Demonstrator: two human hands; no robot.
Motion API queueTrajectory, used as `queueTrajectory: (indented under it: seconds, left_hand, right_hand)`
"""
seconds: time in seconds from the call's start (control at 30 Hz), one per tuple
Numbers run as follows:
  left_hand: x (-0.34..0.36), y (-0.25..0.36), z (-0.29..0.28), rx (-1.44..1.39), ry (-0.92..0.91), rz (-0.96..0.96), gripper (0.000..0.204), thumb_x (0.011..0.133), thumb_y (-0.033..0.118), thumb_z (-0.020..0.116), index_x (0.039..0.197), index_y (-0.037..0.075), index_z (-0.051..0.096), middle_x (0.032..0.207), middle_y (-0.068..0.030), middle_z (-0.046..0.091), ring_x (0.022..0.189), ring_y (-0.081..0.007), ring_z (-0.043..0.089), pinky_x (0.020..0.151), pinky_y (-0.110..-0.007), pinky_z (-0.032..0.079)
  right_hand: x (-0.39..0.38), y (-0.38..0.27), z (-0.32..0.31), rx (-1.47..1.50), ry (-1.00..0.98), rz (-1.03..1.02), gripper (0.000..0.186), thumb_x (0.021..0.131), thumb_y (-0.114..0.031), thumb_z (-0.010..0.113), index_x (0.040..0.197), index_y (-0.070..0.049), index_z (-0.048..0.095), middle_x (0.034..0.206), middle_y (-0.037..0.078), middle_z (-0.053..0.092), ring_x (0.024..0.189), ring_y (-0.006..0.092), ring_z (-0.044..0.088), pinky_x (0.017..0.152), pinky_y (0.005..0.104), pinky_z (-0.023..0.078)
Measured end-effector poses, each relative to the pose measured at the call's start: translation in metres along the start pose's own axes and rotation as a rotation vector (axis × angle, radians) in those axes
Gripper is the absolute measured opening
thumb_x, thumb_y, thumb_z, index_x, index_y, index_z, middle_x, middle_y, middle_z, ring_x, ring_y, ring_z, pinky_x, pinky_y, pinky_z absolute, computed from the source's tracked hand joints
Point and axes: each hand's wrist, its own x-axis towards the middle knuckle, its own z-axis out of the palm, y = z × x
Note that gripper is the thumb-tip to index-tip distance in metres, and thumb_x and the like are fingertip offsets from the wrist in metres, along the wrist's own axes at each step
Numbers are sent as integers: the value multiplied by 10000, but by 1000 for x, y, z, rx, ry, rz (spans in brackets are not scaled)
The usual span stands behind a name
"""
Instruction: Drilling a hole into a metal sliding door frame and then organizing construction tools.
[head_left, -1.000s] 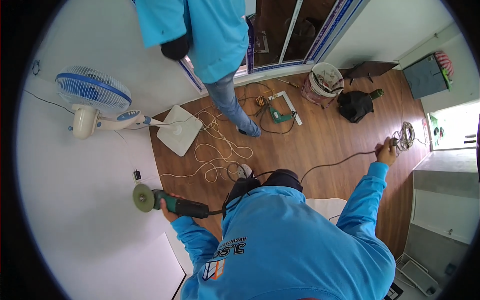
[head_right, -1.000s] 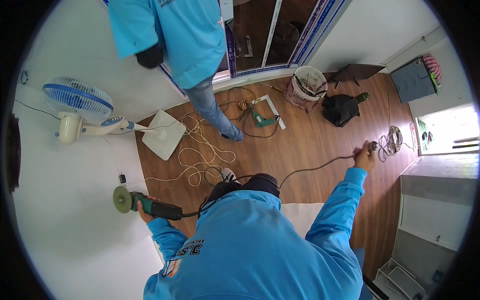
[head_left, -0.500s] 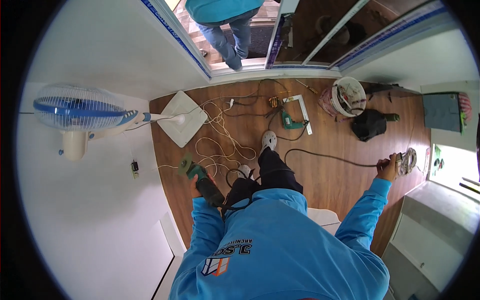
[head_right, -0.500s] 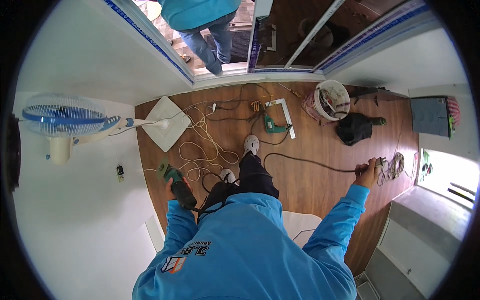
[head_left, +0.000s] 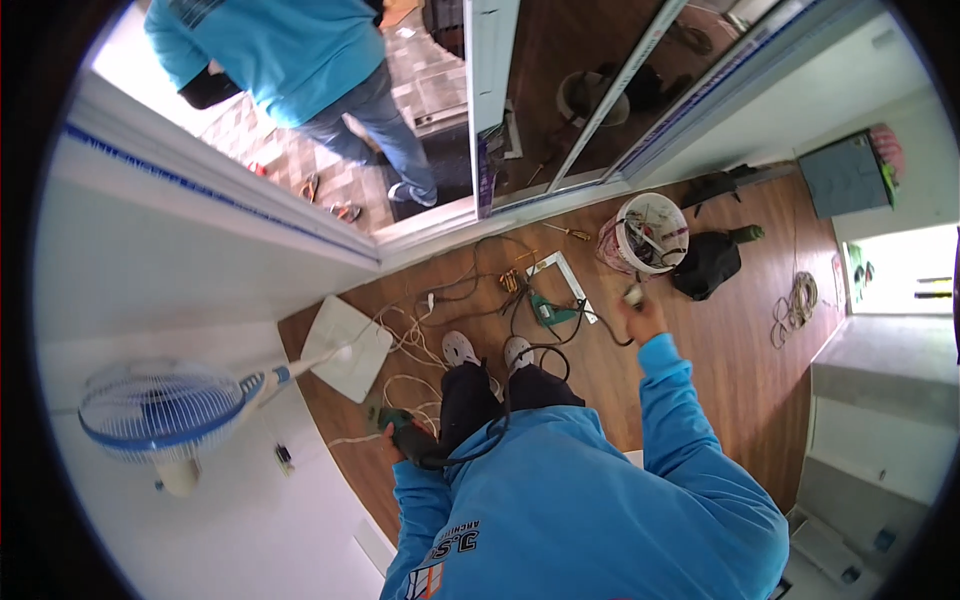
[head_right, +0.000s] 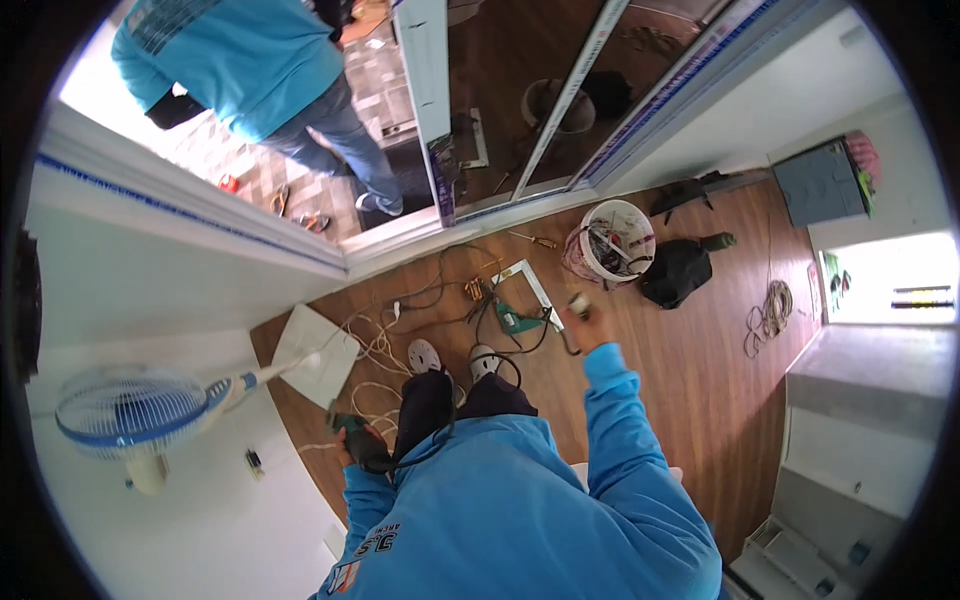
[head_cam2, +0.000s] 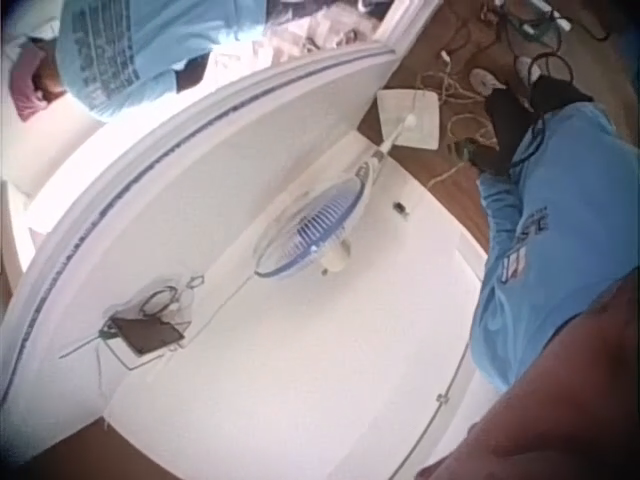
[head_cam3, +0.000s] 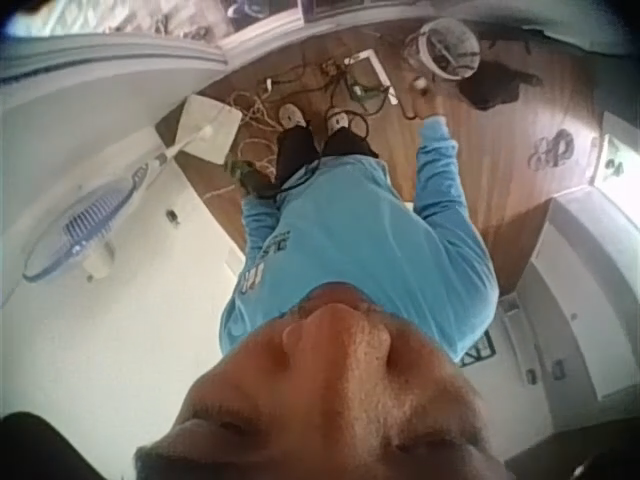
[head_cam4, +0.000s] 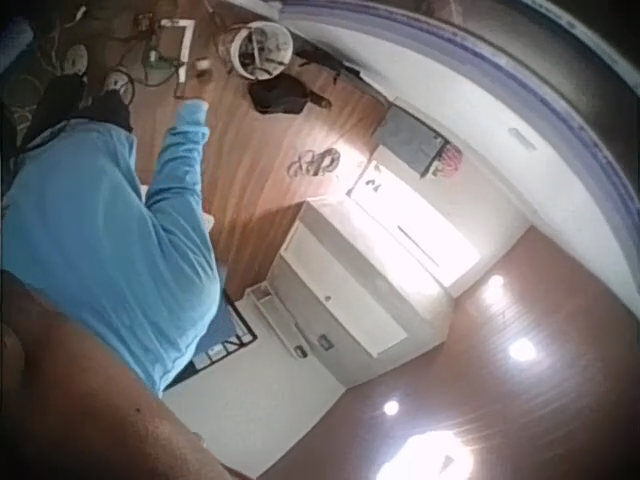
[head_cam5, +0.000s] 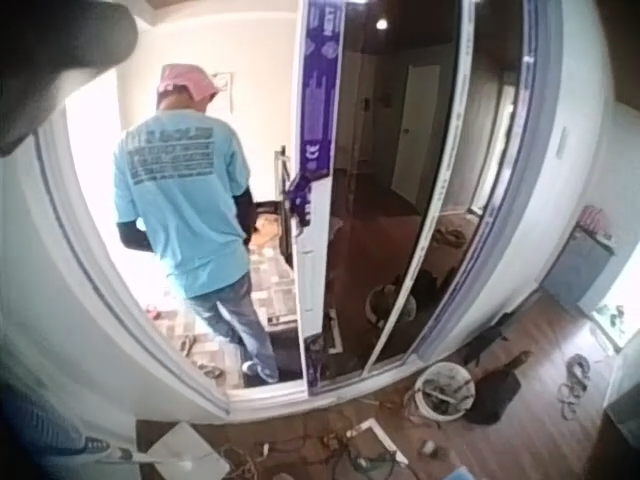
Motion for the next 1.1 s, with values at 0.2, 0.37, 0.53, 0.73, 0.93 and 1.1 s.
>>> queueTrajectory:
  seconds: [0.2,0.37,0.53,0.73,0.93,1.1]
  left_hand:
    - [65,46,-1,270,-190,-60,439,838,479,526,978,79,641,898,-113,672,817,-269,645,766,-438,556]
    - [116,91,-2,610,-89,108,391,819,419,588,887,35,621,838,-163,670,767,-328,655,739,-456,562]
    - [113,96,17,550,12,23,364,823,478,551,909,134,636,842,-102,674,755,-307,652,695,-459,562]
    - [84,60,50,421,-8,82,363,772,429,638,876,82,632,817,-124,668,741,-323,647,718,-457,566]
    - [85,28,38,430,46,236,274,739,303,698,864,66,640,810,-129,662,748,-334,638,758,-440,561]
    - [93,14,10,416,92,342,244,724,254,718,876,79,642,818,-125,666,734,-328,642,731,-445,567]
  right_hand:
    - [-76,22,62,-595,-380,-159,455,788,-474,711,997,-71,681,880,158,694,808,325,668,731,441,515]
    - [-106,40,71,-520,-391,-17,456,778,-448,706,1037,-75,673,976,195,688,923,379,655,829,460,515]
    - [-112,65,66,-451,-196,128,504,772,-444,730,1118,-83,671,1060,198,680,998,364,646,856,447,512]
    - [-83,76,61,-432,-267,55,539,750,-446,751,1137,-79,670,1058,186,687,1007,335,656,866,418,520]
    - [-11,75,46,-458,-331,-124,471,771,-400,746,1083,-53,676,957,176,704,863,311,688,774,424,547]
    - [40,71,30,-456,-344,-214,459,790,-365,736,1088,-23,662,928,170,703,824,290,688,746,415,555]
